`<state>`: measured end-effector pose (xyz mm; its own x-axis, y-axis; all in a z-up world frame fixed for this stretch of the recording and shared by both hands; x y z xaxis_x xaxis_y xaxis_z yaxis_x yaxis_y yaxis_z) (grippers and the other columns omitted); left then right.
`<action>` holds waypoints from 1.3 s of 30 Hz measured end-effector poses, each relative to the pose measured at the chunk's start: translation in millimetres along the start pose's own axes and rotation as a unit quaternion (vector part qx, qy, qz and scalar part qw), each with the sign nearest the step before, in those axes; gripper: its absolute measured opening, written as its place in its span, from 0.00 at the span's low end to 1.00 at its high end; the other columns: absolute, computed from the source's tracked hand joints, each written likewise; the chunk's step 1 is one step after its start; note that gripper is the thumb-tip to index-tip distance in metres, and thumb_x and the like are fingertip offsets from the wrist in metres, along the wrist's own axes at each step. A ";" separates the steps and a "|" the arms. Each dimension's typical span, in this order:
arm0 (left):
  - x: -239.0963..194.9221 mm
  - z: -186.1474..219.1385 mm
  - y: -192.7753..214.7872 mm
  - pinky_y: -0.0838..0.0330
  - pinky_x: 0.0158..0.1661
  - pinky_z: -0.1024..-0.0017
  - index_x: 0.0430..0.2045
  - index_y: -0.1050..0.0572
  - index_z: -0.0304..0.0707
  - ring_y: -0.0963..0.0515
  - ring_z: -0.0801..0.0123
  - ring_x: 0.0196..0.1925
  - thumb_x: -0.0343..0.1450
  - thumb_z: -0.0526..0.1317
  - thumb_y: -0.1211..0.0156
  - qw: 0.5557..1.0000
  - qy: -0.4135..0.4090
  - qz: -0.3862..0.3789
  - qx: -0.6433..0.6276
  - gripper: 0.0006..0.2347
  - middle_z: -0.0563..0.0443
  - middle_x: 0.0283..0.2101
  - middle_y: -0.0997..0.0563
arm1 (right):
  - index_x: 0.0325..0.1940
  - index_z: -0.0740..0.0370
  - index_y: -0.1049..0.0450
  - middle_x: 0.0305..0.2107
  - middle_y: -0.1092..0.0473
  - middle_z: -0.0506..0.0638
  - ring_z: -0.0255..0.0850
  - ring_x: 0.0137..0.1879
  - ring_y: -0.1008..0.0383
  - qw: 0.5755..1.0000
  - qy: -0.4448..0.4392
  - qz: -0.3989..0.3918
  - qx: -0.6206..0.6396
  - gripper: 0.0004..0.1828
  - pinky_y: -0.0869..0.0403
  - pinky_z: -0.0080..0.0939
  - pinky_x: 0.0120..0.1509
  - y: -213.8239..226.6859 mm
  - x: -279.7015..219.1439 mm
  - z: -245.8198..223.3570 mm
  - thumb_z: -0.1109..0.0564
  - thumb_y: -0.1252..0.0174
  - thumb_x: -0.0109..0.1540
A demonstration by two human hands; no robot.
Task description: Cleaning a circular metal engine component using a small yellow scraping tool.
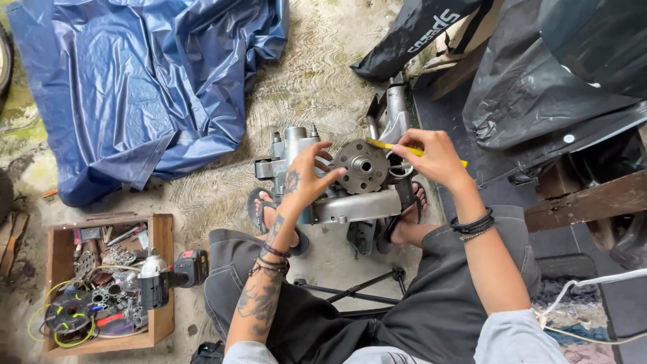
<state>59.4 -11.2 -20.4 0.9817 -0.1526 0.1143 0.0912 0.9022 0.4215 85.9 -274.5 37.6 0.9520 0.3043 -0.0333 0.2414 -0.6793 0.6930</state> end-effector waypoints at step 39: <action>-5.4 12.7 -9.5 0.18 0.34 0.65 0.53 0.31 0.36 0.14 0.54 0.29 0.67 0.36 0.31 0.993 0.055 -0.096 -0.040 0.21 0.41 0.32 0.21 | 0.32 0.55 0.23 0.23 0.23 0.53 0.56 0.36 0.21 0.998 0.039 -0.005 -0.041 0.09 0.26 0.52 0.45 -12.5 -11.0 -17.8 0.49 0.38 0.61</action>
<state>51.0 -24.0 -13.6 0.9565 -0.2850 -0.0619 0.2881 0.8905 0.3522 69.0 -257.4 42.1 0.9315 0.3634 0.0135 0.2313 -0.6208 0.7490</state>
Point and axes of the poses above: each hand's wrist, its own x-axis towards the middle knuckle, its own y-axis out of the back of the hand, z = x × y, the point moved 6 cm from there along x, towards the middle knuckle
